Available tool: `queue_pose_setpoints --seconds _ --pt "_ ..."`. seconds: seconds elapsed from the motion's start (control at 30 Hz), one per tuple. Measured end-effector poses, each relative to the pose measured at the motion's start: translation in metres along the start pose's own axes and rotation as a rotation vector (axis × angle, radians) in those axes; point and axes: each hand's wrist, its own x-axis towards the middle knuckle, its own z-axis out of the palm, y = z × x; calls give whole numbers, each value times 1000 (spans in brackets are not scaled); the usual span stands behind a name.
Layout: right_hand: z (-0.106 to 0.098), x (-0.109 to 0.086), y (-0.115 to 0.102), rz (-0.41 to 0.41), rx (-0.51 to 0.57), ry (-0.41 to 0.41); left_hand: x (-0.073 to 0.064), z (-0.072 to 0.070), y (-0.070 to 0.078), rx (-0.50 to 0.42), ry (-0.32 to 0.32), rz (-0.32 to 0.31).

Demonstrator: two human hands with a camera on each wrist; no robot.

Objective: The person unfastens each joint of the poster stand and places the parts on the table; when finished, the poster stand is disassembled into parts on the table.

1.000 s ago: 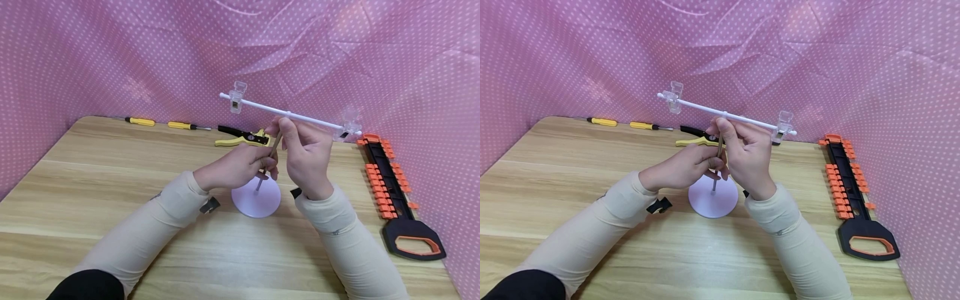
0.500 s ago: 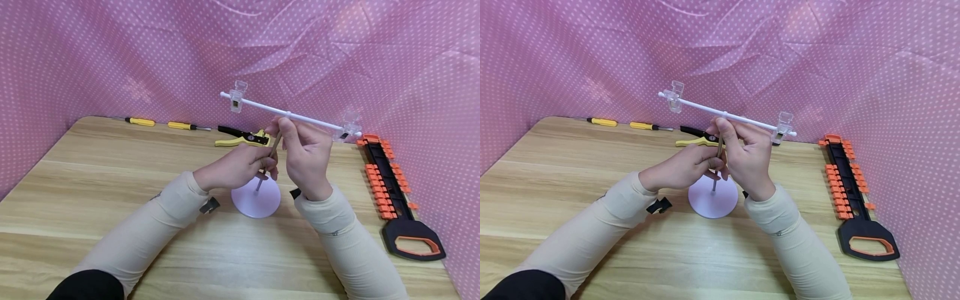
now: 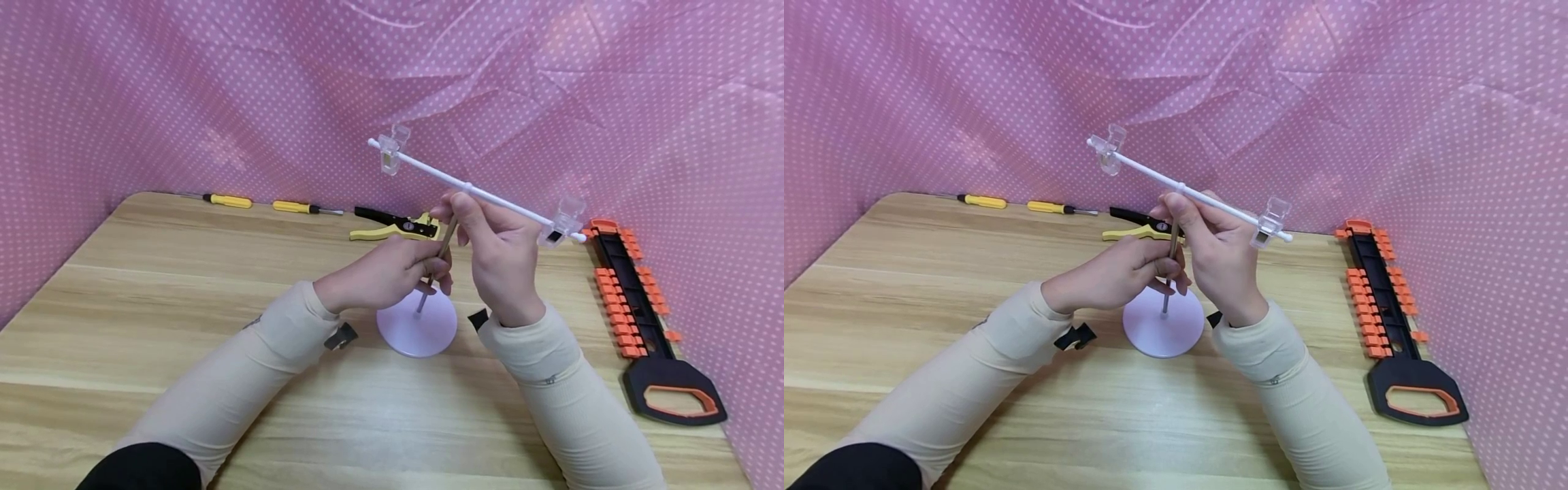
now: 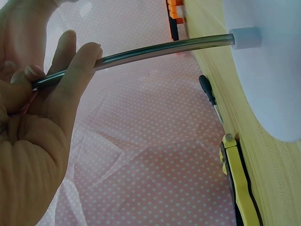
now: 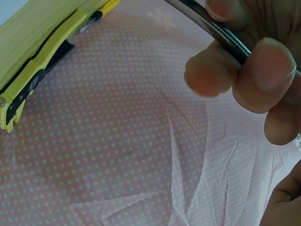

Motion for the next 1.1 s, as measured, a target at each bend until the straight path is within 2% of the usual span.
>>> queue_pose_setpoints --seconds 0.13,0.53,0.77,1.1 --pt "-1 0 0 34 20 -9 0 0 0 4 -3 -5" --pt "-5 3 0 20 75 -55 1 0 -1 -8 -11 -1" --pt "-5 4 1 85 96 -30 0 0 -1 -2 -13 -4" --pt "-2 5 -2 101 37 6 1 0 -1 4 -9 -3"
